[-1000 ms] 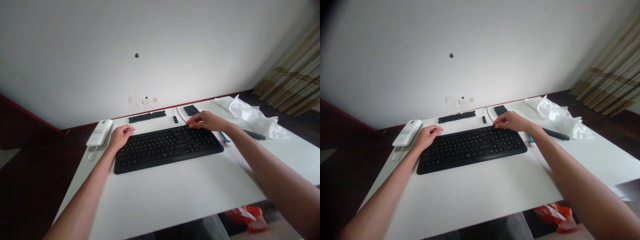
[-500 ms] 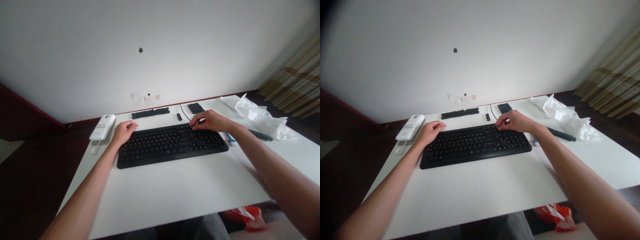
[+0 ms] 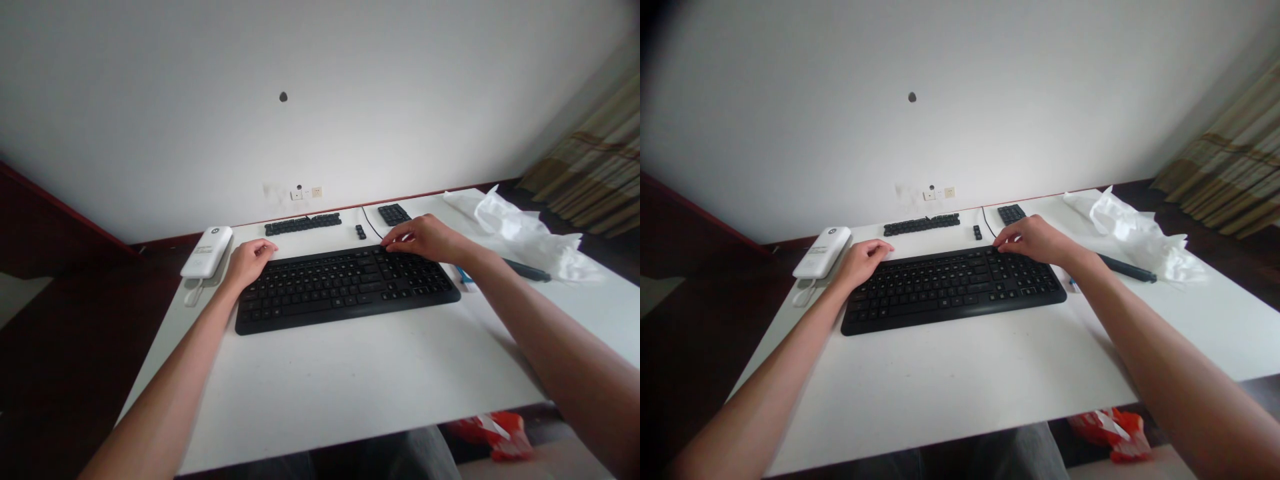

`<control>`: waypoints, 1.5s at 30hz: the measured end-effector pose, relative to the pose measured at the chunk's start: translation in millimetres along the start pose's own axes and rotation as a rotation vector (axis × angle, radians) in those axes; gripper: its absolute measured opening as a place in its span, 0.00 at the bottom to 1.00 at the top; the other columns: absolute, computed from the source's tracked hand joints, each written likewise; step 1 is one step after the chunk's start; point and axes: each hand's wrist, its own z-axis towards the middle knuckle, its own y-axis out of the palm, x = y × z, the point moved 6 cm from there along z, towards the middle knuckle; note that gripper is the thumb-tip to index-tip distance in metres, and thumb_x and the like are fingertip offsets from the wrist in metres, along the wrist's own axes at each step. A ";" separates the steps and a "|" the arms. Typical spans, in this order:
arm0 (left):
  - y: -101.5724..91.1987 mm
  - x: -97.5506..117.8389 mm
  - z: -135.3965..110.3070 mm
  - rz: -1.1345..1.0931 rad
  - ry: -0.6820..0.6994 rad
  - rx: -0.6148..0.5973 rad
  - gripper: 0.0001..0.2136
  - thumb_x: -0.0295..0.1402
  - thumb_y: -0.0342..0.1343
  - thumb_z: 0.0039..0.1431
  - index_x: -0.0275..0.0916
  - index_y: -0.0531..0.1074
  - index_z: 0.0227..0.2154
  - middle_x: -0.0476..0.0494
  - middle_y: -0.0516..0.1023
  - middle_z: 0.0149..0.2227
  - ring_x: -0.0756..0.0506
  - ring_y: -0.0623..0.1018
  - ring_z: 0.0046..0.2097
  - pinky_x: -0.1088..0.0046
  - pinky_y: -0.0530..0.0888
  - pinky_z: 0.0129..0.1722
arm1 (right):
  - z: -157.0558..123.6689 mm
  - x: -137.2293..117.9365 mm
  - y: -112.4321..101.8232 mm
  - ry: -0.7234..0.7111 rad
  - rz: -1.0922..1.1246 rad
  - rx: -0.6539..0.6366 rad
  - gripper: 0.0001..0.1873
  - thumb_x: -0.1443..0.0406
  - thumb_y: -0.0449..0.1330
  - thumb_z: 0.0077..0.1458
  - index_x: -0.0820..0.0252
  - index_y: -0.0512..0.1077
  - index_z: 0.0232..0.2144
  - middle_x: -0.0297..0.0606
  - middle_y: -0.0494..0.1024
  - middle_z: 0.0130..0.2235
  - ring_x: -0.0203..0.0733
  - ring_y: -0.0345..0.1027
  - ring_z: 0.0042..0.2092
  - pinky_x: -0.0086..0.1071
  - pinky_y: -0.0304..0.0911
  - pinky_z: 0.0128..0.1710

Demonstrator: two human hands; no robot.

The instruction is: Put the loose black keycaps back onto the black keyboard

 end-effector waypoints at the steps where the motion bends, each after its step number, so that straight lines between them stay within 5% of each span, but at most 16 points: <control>1: 0.1 -0.3 0.1 0.001 0.000 0.000 0.14 0.43 0.53 0.65 0.45 0.83 0.36 0.46 0.86 0.41 0.43 0.81 0.41 0.69 0.73 0.45 | -0.3 -0.8 -0.1 -0.005 -0.007 0.001 0.13 0.53 0.64 0.56 0.45 0.85 0.39 0.30 0.86 0.38 0.45 0.77 0.39 0.38 0.69 0.43; 45: -0.1 -1.7 0.8 -0.006 0.002 0.009 0.14 0.44 0.55 0.64 0.44 0.84 0.36 0.46 0.86 0.38 0.42 0.81 0.41 0.68 0.74 0.44 | -3.2 -11.1 -2.1 -0.074 -0.021 0.005 0.09 0.57 0.64 0.58 0.48 0.84 0.37 0.28 0.86 0.35 0.42 0.80 0.39 0.36 0.71 0.40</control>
